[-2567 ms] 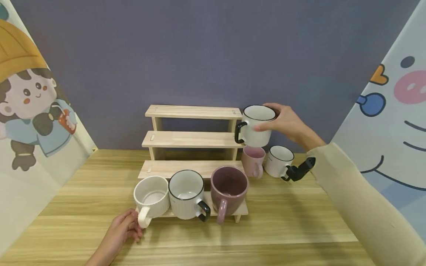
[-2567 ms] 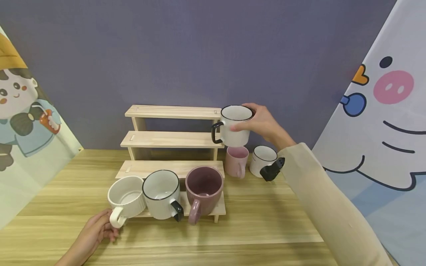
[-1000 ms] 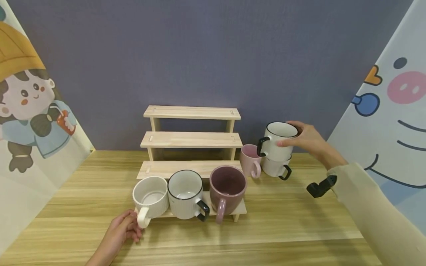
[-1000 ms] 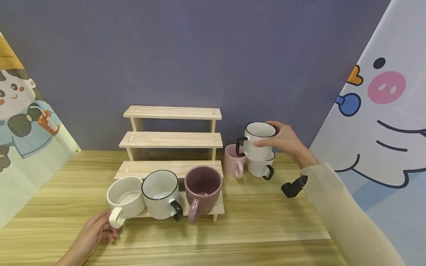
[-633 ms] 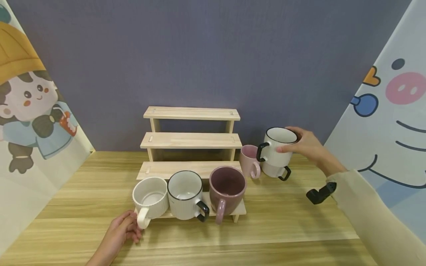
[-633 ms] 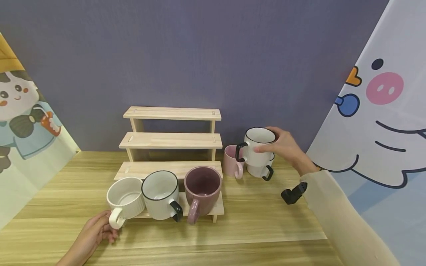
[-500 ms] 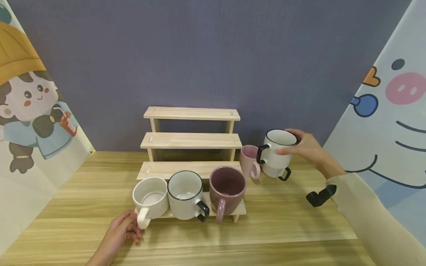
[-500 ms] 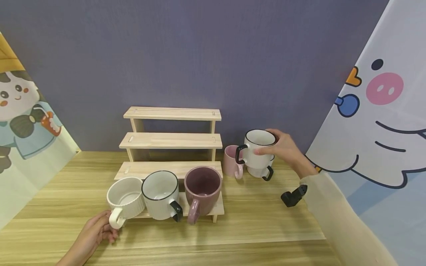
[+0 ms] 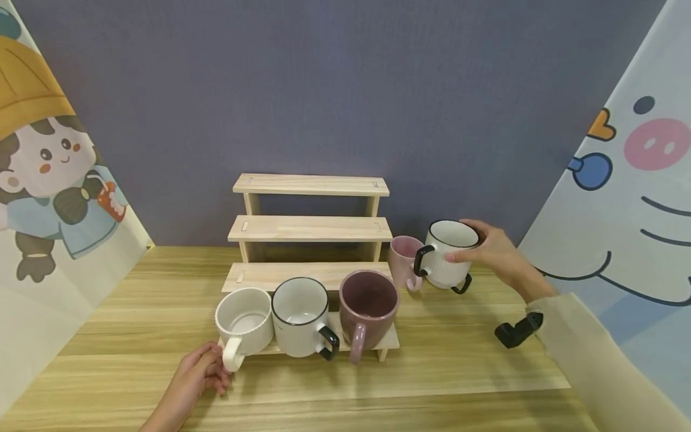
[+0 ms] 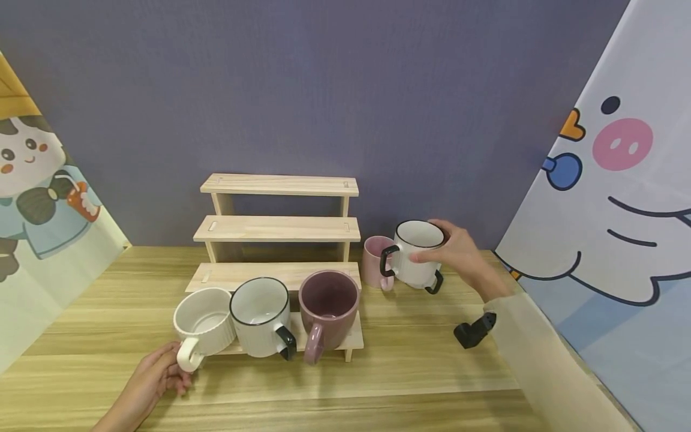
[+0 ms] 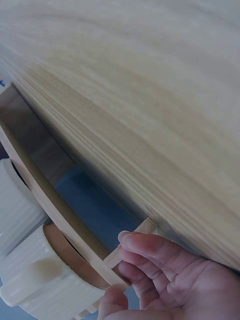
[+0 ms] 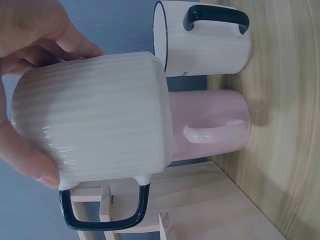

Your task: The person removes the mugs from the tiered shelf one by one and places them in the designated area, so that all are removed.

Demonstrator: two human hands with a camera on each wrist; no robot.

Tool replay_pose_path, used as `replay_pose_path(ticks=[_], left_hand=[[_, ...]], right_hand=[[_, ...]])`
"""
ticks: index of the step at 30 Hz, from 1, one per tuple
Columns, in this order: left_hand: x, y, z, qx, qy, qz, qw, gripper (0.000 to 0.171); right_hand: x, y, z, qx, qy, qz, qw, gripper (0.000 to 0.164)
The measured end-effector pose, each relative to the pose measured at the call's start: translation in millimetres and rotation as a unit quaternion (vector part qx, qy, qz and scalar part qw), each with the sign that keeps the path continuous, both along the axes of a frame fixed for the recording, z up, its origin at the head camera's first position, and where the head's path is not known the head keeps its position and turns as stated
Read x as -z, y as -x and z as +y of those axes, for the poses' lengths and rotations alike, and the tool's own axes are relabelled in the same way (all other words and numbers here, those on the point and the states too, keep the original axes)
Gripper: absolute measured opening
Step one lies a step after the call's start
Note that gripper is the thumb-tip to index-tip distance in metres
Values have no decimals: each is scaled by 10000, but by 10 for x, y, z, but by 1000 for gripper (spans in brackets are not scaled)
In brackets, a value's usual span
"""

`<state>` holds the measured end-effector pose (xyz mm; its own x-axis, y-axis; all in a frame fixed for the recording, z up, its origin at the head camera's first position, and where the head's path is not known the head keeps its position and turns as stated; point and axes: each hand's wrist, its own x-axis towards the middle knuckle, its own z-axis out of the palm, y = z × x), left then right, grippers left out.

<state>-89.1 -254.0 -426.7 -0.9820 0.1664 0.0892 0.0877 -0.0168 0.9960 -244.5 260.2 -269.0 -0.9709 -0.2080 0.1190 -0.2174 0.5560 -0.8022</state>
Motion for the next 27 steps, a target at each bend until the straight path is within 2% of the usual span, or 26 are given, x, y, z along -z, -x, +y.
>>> replay_pose_path(ticks=[8,13,16,23,27], left_hand=[[21,-1,1,84,-59,152,9998,30],[32,-6,-6,93,-69,191,9998,31],[30,-16,-12,24,-24,165,9999,31],[-29,5,22,-390,299,-173,9986,24],[-34,0,46,-509,323,-220,9979,24]], right_hand=[[97,-44,-12,16,61,-212,9998,88],[157,-69,-6,149,-115,-330,9993,93],[215,-86,9,175,-150,-295,9993,93],[374,-101,83,-3,370,-78,9993,82],[444,-109,110,-21,409,-83,9991,82]])
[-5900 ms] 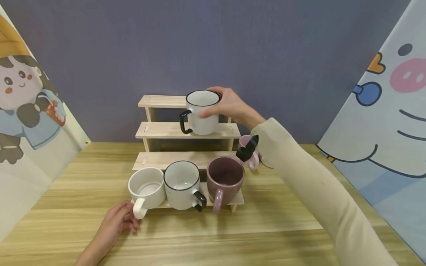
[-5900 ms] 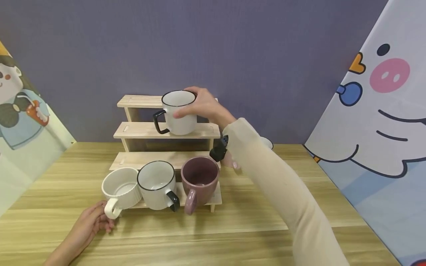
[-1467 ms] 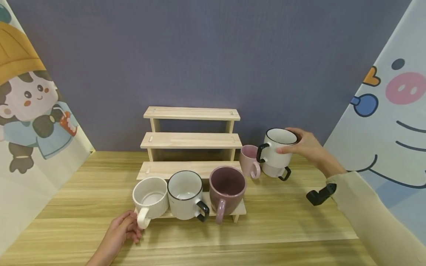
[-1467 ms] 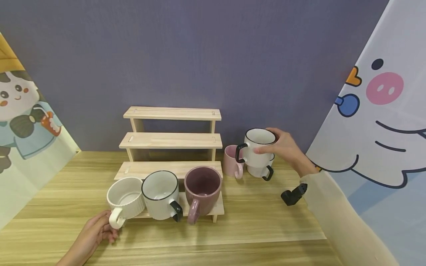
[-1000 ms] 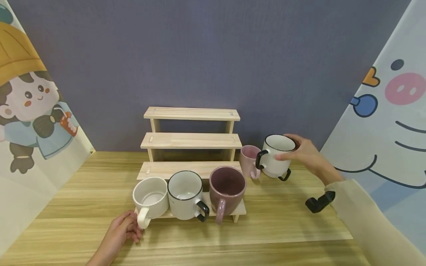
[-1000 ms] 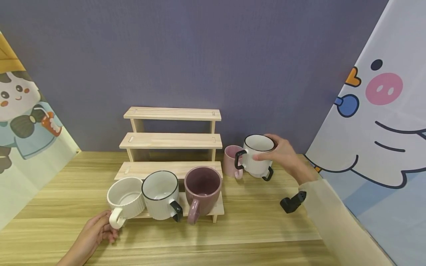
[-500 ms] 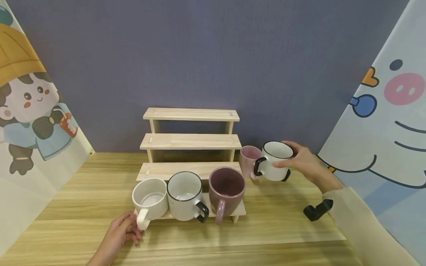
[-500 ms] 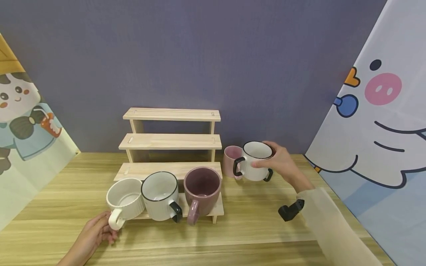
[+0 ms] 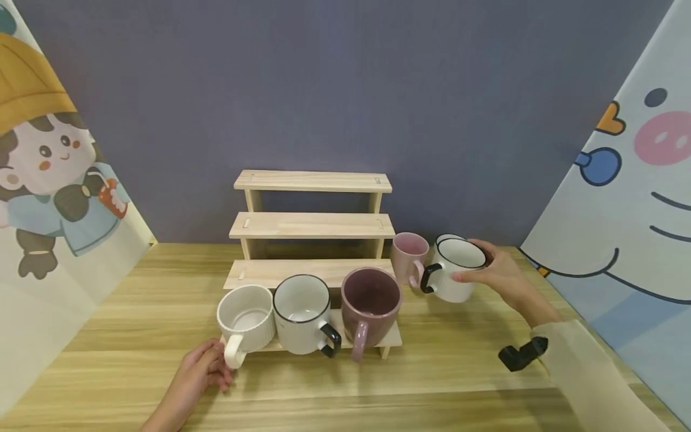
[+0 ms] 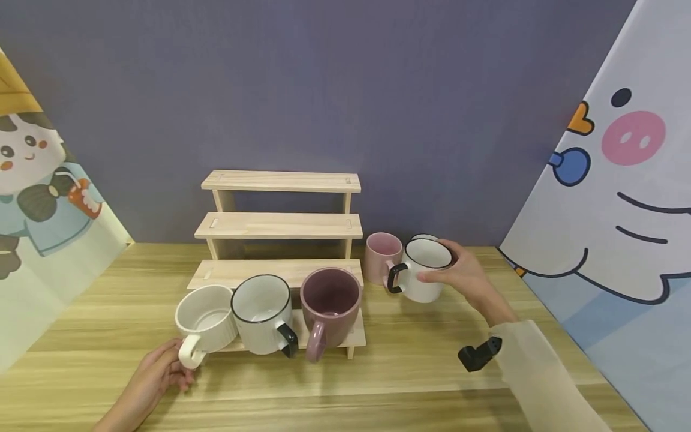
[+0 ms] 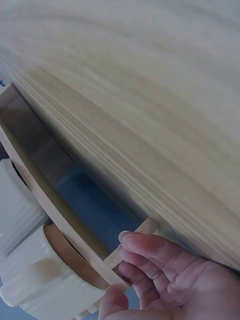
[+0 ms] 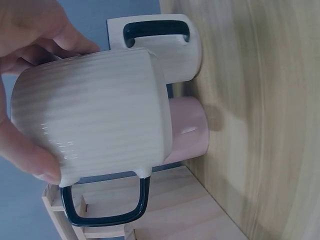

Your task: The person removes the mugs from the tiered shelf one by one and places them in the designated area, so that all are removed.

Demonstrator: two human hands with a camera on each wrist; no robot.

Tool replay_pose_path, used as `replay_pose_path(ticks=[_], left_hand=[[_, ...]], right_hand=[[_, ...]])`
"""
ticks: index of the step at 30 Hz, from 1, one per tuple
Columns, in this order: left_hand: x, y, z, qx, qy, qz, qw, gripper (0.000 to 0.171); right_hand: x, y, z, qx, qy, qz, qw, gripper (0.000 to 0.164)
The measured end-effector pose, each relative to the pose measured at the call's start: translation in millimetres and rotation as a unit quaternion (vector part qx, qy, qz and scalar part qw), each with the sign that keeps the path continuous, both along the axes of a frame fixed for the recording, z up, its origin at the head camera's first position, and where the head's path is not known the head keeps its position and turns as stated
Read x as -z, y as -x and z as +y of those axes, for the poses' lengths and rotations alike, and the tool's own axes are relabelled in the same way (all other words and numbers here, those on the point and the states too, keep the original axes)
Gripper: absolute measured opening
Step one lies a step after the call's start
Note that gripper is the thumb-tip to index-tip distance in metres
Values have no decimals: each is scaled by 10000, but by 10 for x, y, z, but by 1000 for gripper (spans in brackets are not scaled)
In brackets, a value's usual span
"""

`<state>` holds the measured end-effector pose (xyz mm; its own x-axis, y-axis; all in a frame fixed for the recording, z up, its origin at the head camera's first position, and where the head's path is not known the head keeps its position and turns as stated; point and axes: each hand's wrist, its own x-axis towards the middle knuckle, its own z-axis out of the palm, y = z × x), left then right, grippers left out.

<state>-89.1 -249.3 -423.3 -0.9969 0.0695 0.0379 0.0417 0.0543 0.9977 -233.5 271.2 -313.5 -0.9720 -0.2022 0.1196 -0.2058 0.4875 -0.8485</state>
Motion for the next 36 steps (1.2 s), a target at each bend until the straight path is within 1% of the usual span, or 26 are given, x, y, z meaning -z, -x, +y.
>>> replay_pose_path(ticks=[4,8,14,18,22,25,31,33,36], left_hand=[[6,0,7,-45,14,37,10000,26],[12,6,16,11,9,10,10000,25],[6,2,27,-4,-4,27,10000,25],[7,-11,9,38,-36,109,9999,25],[13,-21,-2,-32,-48,167,9998,25],[13,-12,12,-21,-52,179,9998,25],[3,-9,20,164,-117,164,9997,25],[0,-12,19,153,-126,145,9997,25],[-3,-13,19,51,-99,133,9998,24]], right_hand=[[50,-18,19,-8,-47,-38,10000,83],[92,-41,60,52,-78,-40,9999,82],[161,-55,112,25,54,26,10000,76],[212,-53,130,12,73,-77,9999,79],[264,-50,133,-22,137,-158,9998,81],[288,-69,151,11,197,-44,9998,79],[319,-119,192,55,140,-4,9999,80],[333,-125,200,62,138,11,9999,80],[359,-134,210,47,211,20,9998,78]])
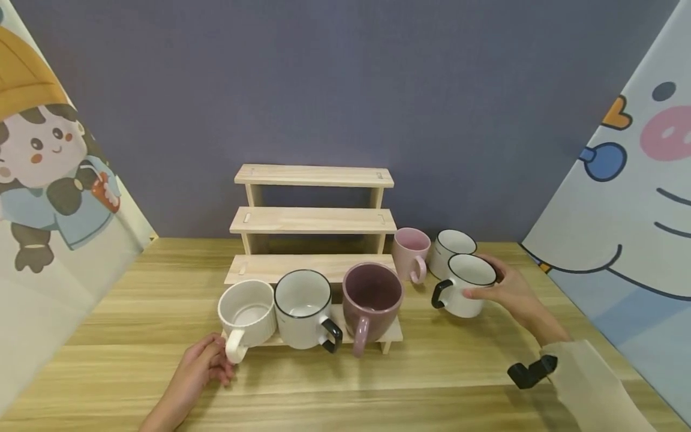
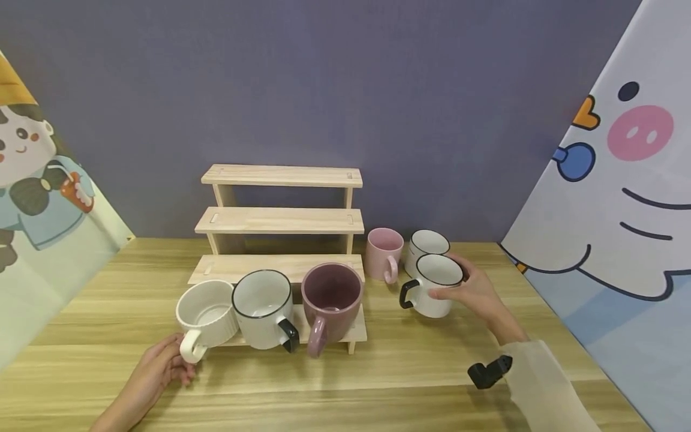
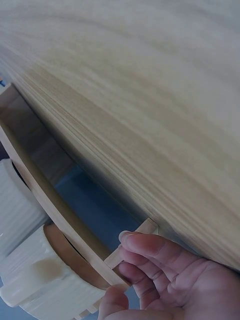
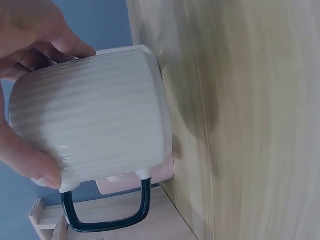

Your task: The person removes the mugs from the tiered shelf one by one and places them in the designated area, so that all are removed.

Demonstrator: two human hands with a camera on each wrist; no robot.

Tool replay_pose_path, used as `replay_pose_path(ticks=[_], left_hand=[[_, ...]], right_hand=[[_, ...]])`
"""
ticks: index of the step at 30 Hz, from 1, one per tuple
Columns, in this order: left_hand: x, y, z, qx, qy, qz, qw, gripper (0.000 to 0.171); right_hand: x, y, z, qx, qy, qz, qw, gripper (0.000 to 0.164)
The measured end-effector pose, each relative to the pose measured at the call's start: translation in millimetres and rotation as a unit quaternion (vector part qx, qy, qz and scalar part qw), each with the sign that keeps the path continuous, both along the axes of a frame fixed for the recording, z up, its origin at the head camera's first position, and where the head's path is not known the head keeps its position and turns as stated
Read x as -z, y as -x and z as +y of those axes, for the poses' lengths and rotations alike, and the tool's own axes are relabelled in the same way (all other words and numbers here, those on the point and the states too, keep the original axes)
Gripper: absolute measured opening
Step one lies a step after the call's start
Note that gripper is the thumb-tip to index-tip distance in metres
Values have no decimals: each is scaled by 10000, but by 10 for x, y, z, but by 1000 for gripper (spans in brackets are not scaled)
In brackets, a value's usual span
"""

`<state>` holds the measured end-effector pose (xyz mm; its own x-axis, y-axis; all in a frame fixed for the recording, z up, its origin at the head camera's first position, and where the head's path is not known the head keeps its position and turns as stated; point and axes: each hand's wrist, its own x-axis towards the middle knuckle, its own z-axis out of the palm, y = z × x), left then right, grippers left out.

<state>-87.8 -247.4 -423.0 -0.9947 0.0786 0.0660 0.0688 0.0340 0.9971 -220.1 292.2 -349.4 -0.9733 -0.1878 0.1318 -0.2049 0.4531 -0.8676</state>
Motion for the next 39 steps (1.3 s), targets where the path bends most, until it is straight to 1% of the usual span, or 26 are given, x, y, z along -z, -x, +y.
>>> replay_pose_path(ticks=[2,6,12,19,25,31,39], left_hand=[[-2,-2,2,-82,27,2,10000,25],[-2,-8,5,-143,44,14,9999,25],[-3,9,20,-139,-27,109,9998,26],[-5,2,21,-130,-46,31,9999,25],[2,2,12,-100,-50,45,9999,25],[5,10,16,-139,-41,36,9999,25],[4,5,21,-191,-6,33,9998,24]], right_hand=[[21,-15,16,-13,68,-25,10000,77],[70,-52,59,33,35,-97,9999,77],[131,-72,109,59,78,34,9999,77],[213,-93,190,221,-264,-95,9994,80],[262,-90,223,237,-279,39,9993,80],[296,-80,272,245,-237,166,9993,80],[337,-72,336,104,-147,375,9991,78]])
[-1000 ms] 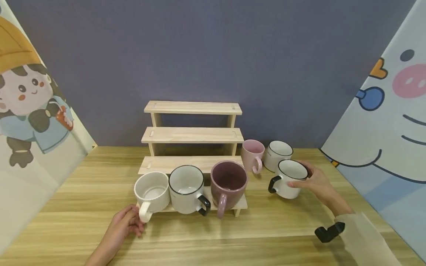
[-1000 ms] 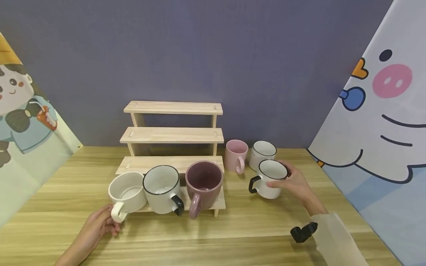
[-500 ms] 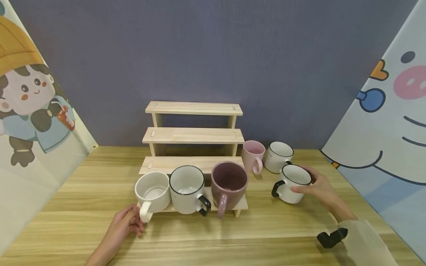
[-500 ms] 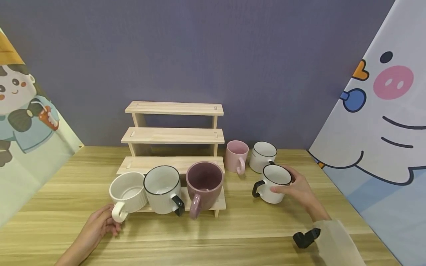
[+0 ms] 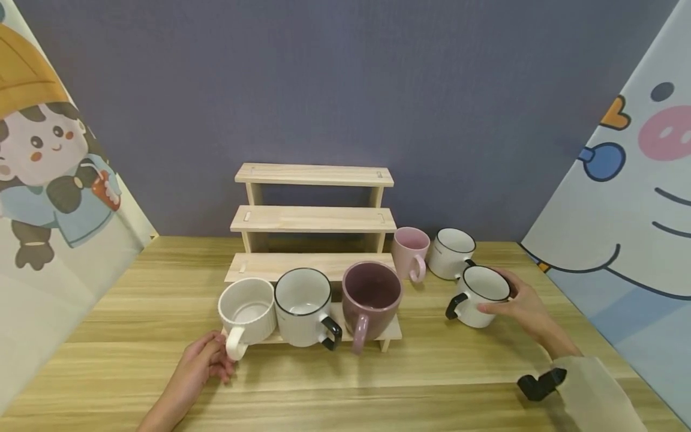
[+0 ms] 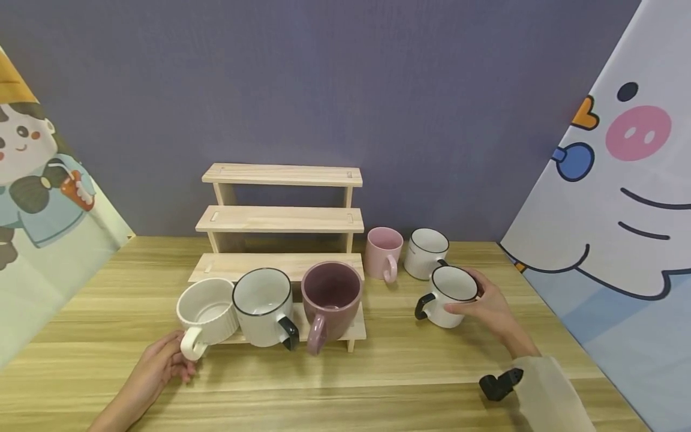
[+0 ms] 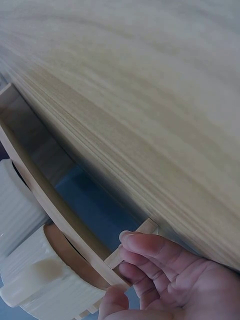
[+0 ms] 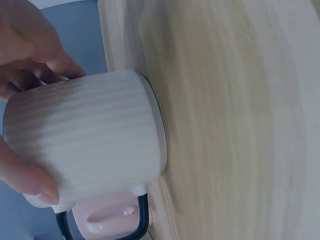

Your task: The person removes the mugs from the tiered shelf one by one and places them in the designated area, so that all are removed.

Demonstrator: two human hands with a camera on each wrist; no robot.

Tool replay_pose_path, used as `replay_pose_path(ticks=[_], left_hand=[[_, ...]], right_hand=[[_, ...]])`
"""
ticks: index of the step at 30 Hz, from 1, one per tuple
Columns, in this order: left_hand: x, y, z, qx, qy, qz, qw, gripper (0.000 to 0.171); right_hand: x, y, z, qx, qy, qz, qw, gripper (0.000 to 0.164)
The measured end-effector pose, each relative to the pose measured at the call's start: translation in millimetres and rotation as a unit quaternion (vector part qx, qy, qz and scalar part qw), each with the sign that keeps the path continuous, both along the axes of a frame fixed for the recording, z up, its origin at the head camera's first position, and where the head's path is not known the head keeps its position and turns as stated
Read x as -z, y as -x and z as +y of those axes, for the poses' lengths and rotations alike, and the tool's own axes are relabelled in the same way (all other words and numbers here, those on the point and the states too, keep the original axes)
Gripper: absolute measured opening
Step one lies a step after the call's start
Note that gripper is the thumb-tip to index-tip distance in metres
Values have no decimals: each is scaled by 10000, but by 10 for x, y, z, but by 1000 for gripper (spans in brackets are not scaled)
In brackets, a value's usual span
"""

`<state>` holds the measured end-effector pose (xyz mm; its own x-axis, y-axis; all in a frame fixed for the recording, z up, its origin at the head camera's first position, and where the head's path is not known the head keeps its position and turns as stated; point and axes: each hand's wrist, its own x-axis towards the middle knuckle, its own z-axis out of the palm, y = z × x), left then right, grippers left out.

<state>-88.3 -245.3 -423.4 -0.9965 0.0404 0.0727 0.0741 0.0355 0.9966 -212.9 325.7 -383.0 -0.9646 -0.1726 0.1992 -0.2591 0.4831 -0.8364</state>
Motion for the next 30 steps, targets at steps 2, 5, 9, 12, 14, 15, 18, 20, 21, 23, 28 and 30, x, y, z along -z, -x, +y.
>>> replay_pose_path(ticks=[2,5,9,12,14,15,18,20,21,23,28,30], left_hand=[[1,3,5,20,-15,10,10000,25],[0,8,13,-6,15,-38,10000,25],[-6,13,24,-118,143,-164,9997,25],[-9,15,21,-162,182,-183,9995,26],[-10,15,13,-172,182,-162,9996,26],[-12,17,11,-193,174,-148,9996,26],[-26,10,0,-207,183,-112,9996,27],[-34,11,-1,-155,180,-87,9997,27],[-36,11,-1,-114,174,-69,9998,27],[-38,10,0,-55,157,-55,9998,26],[-38,-4,-2,-32,113,-79,9999,26],[-38,-6,-5,8,96,-77,9999,26]], right_hand=[[3,3,36,-28,2,46,10000,78],[5,13,86,-48,-82,32,10000,77],[7,19,118,-83,-281,-80,9995,77],[6,23,119,-159,-289,-220,9992,78],[4,31,113,-204,-209,-360,9989,79],[3,35,110,-222,-167,-432,9987,80],[3,49,95,-193,-67,-565,9982,82],[4,53,93,-148,-16,-652,9978,83],[6,54,94,-138,3,-698,9975,83],[10,52,98,-89,17,-799,9968,84],[-14,32,86,-61,-211,-939,9953,84],[-45,28,72,-86,-367,-917,9951,85]])
